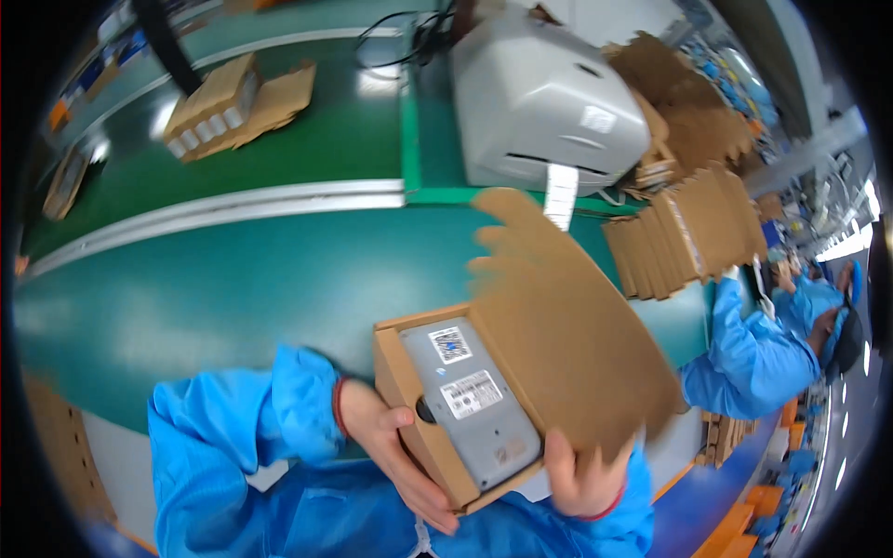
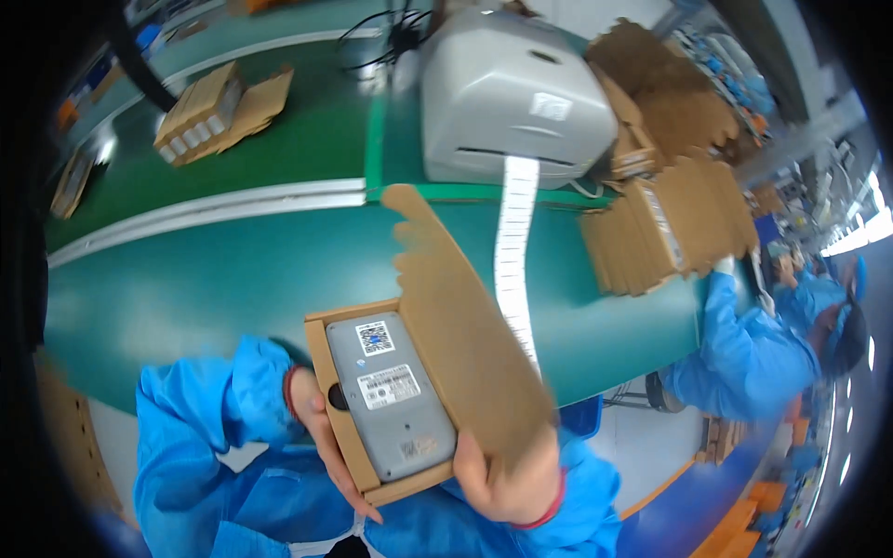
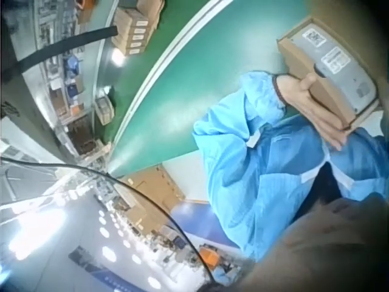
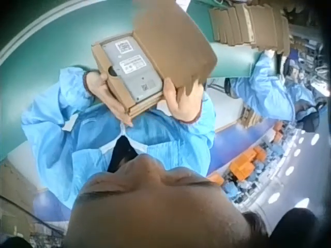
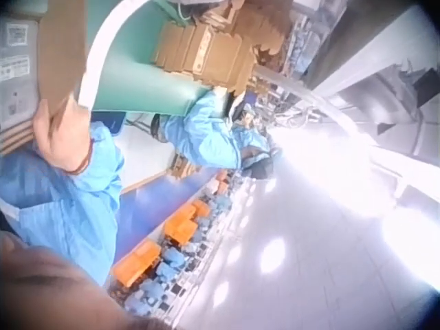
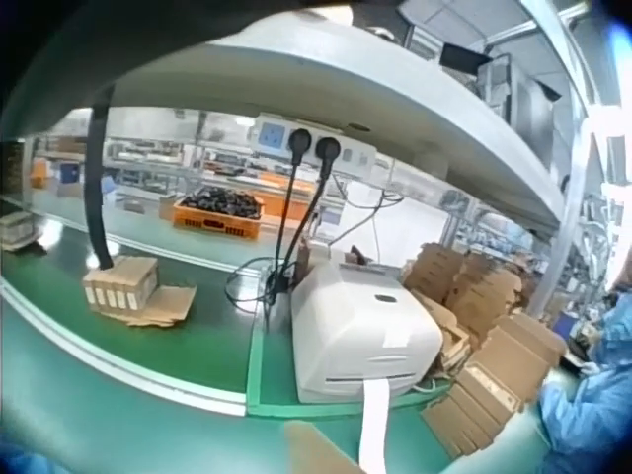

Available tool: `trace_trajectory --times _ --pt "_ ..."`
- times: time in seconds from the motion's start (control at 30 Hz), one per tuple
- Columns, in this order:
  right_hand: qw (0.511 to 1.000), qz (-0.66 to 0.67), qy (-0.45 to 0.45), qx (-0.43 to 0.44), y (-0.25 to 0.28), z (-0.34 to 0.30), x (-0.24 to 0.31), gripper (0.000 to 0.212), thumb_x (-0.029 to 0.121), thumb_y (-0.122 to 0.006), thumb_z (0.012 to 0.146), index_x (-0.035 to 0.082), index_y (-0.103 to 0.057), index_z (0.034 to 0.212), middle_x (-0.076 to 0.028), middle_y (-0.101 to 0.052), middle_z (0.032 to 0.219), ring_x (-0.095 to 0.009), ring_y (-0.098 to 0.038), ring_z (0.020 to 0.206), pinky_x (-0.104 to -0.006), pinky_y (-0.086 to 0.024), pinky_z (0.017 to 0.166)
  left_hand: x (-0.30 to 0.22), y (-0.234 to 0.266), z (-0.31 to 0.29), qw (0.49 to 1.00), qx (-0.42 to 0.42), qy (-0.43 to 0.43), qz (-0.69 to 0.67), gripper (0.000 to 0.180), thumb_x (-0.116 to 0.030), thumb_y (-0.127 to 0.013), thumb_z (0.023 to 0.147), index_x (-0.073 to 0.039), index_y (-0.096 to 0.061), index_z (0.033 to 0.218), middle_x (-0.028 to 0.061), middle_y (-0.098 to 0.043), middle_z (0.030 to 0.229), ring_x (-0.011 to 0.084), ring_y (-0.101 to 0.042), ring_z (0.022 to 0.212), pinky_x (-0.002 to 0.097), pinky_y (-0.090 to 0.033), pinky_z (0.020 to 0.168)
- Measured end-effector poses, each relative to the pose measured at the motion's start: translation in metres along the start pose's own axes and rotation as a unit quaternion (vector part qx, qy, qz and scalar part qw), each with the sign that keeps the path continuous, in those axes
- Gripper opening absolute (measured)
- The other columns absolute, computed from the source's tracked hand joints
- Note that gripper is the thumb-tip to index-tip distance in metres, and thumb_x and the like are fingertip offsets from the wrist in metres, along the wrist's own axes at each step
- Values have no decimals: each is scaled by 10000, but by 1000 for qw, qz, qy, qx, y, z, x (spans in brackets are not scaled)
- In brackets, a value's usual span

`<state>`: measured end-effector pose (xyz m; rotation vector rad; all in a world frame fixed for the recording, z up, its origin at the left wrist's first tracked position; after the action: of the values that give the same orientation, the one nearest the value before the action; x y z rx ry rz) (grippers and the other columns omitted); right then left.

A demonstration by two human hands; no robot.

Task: The person peels printed labels from a strip and applies them to the outside of small cardboard product boxes by hand.

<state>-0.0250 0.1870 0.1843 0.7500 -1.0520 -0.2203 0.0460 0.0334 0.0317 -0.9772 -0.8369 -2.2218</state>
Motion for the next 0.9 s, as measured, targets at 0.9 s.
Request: trace_trajectory --times 0.9 --pt "957 109 -219 154 1 -3 -182 430 -37 -645 699 66 -465 1076 -29 -443 788 -114 -459 710 -242 -427 643 59 -27 -37 854 74 460 -232 644 -692 -498 651 -348 -402 1188 158 -242 1321 315 -236 1242 645 -149 955"
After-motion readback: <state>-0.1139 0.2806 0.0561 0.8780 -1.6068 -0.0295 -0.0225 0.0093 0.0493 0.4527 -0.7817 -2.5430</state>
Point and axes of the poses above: each hand's wrist, its own z-axis towards the middle knuckle, its own y-axis out of the back of the hand, x = y × z, the point moved 5 cm from there along z, towards the middle knuckle
